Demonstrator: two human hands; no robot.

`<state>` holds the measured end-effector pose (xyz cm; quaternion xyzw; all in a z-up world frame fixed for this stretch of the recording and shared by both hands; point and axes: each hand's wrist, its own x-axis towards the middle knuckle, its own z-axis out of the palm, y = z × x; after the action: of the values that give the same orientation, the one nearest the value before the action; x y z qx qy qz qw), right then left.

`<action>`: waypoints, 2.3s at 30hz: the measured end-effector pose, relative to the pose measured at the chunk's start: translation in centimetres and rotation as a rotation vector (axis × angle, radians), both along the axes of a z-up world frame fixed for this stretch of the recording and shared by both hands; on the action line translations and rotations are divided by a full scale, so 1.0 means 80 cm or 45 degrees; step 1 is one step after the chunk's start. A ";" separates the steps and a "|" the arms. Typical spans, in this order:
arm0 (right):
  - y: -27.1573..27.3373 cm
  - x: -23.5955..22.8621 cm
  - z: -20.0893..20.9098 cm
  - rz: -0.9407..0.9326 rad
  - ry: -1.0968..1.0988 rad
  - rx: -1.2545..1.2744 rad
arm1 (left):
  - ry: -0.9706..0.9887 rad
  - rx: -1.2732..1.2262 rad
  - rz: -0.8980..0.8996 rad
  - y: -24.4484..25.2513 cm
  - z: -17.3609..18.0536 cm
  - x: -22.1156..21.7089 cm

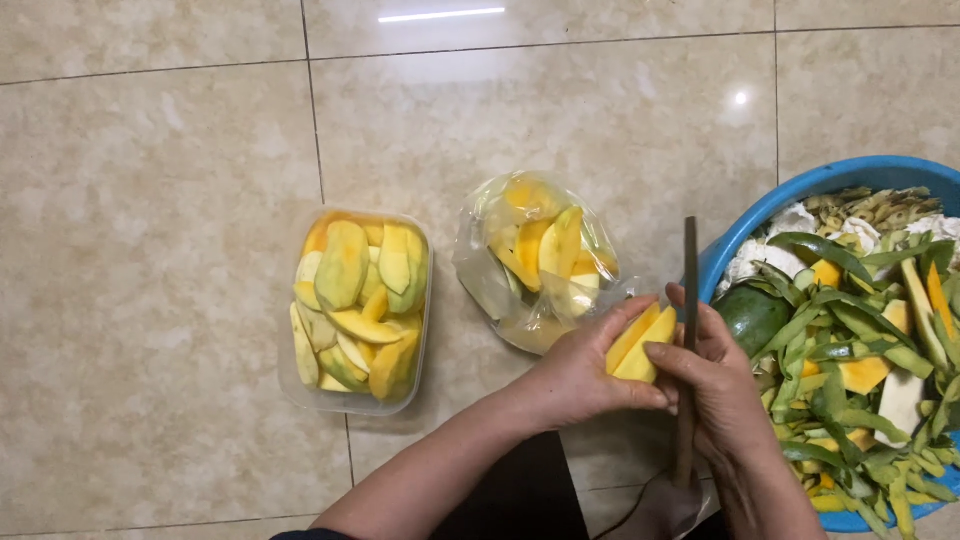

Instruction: Peeling and slicing mangoes with a knife and placing the fruit into a container

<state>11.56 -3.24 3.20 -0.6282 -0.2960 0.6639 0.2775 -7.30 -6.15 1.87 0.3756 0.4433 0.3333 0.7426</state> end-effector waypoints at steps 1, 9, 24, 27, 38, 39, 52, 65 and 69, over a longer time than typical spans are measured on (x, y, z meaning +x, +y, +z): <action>0.000 0.000 0.001 -0.047 0.017 -0.012 | 0.038 0.049 0.007 0.000 0.005 0.001; 0.063 0.006 0.017 -0.068 0.031 0.227 | 0.196 -0.114 0.387 0.020 -0.059 -0.046; 0.108 -0.112 0.024 0.575 -0.477 0.118 | -0.004 0.302 -0.544 -0.018 -0.008 -0.019; 0.101 -0.083 0.028 0.443 -0.486 0.229 | -0.075 0.294 -0.535 -0.016 0.016 -0.032; 0.037 0.001 0.064 0.308 -0.138 0.433 | -1.159 -0.201 0.798 0.052 0.001 -0.054; 0.025 0.010 0.055 0.437 -0.151 0.348 | -1.318 -0.268 0.824 0.057 -0.006 -0.051; -0.011 0.006 0.033 1.052 -0.826 0.180 | -1.344 -0.470 0.985 0.077 -0.019 -0.036; -0.013 -0.001 0.027 1.137 -0.812 0.157 | -1.428 -0.559 1.043 0.076 -0.038 -0.023; -0.016 -0.002 0.015 1.124 -0.763 0.322 | -1.395 -0.563 1.039 0.075 -0.034 -0.018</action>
<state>11.37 -4.48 4.43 -0.5678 -0.6750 0.4685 -0.0504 -8.75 -0.17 -0.87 -0.2006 0.1692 0.6273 0.7332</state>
